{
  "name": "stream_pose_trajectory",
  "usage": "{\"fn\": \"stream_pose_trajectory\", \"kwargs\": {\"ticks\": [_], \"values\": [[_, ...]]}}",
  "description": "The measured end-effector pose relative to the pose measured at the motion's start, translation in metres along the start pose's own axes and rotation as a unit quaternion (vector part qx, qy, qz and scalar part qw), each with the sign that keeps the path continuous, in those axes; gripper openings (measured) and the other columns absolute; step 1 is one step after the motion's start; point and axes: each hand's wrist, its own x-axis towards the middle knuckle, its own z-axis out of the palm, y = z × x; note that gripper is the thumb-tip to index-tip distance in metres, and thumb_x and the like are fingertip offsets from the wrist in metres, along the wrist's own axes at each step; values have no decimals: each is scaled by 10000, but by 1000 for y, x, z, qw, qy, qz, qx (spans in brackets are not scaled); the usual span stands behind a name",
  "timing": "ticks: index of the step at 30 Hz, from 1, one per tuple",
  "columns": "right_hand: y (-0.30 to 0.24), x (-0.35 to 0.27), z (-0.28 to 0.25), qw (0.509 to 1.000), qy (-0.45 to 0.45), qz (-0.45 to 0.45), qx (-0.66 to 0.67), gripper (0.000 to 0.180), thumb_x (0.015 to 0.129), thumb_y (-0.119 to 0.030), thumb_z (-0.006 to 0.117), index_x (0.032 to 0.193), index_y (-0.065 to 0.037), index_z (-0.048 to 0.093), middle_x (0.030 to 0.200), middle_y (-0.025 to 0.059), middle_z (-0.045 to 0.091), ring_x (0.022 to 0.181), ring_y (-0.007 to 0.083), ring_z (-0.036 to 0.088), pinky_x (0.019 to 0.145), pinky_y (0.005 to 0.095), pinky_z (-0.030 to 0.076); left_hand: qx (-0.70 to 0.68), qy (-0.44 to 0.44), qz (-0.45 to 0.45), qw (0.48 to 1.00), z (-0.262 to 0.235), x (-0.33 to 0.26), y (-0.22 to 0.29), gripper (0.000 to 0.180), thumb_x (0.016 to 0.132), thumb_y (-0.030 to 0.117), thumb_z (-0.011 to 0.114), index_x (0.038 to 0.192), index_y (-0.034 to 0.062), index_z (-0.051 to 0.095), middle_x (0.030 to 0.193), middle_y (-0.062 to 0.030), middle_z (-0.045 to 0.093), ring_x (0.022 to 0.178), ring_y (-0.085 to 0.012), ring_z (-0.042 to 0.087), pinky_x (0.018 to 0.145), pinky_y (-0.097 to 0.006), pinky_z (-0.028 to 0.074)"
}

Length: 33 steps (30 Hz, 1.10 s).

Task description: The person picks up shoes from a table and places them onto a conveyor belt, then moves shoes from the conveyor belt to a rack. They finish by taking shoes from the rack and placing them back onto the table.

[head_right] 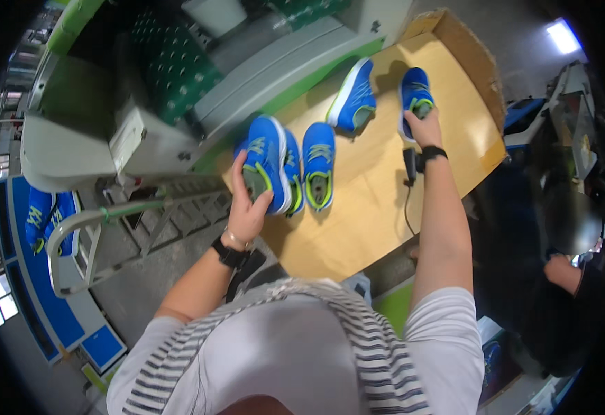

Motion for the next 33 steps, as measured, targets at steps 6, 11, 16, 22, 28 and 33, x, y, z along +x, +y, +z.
{"fn": "stream_pose_trajectory", "kwargs": {"ticks": [6,11,16,22,28,33], "values": [[-7,-186,12,996,-24,50,73,732,801,-248,746,1336,61,353,1175,254,575,1081,337,586,924,392,463,-10,14,33,999,-1,1,-8,774,782,68,594,1461,2,227,1498,-249,231,1419,-393,200,1172,-449,138],[-38,-285,34,994,-77,23,75,843,793,-169,743,1434,72,252,1289,276,494,1186,358,517,1006,395,417,-26,24,78,996,4,0,-18,770,784,50,594,1455,-5,220,1472,-253,250,1394,-394,233,1166,-445,162],[-71,-327,38,996,33,-83,-28,886,798,-132,728,1480,53,194,1468,298,293,1343,445,317,1111,446,304,4,16,85,996,1,-4,-16,787,797,67,600,1466,-4,193,1483,-247,226,1395,-387,231,1170,-426,166],[-70,-346,28,994,13,-104,-20,819,849,-105,674,1492,28,183,1490,285,241,1385,434,264,1147,437,253,-13,27,98,995,1,-5,-23,779,794,69,598,1466,-12,210,1484,-240,224,1394,-380,233,1167,-422,170],[-40,-362,22,998,15,-60,-19,714,910,-174,634,1469,32,241,1476,270,269,1374,413,294,1141,440,262,-23,22,85,996,1,-3,-22,795,793,48,600,1479,13,199,1477,-228,226,1385,-371,250,1166,-415,176],[-18,-321,6,997,53,-44,-34,583,927,-199,606,1417,16,375,1421,246,380,1333,407,356,1115,435,306,-15,22,71,997,-1,-4,-22,795,790,57,601,1473,-5,198,1481,-229,234,1395,-372,235,1170,-414,168]]}}
